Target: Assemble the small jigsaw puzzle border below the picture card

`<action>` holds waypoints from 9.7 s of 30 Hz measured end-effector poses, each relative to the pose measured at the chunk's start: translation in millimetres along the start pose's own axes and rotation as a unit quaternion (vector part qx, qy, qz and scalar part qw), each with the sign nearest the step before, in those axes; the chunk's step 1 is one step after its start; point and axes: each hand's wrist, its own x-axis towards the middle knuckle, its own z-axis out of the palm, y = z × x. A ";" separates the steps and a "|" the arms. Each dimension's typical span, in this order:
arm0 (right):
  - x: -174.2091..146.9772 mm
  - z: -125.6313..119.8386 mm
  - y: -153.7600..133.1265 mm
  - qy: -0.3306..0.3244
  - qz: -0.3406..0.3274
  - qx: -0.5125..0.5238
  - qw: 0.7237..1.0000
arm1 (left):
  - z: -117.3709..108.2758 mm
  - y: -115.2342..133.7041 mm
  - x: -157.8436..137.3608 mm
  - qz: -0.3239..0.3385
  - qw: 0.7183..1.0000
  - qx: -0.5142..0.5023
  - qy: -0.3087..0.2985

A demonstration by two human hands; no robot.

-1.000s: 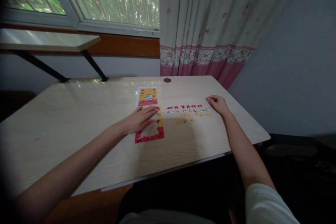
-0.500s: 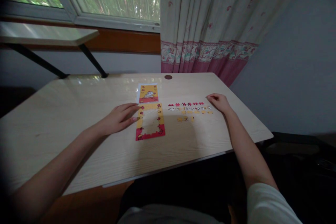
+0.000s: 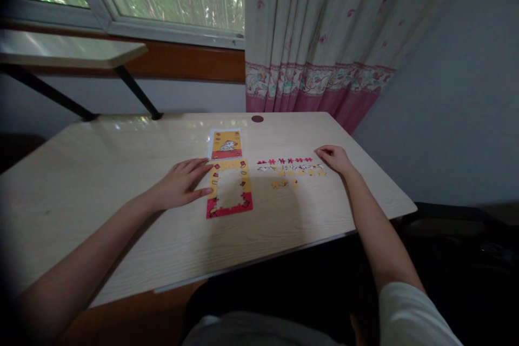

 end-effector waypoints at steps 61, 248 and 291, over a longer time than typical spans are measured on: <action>-19.2 -11.9 -75.3 -0.256 0.043 0.162 0.952 | 8.5 -9.7 -0.7 -0.006 1.000 -0.028 0.000; 2.6 157.3 -229.7 -0.225 -0.001 0.022 0.974 | 5.2 -1.8 -0.3 0.005 1.000 -0.021 -0.002; 17.7 3.3 -105.2 -0.216 -0.023 0.089 0.972 | -0.4 20.0 10.1 0.048 0.998 -0.015 0.028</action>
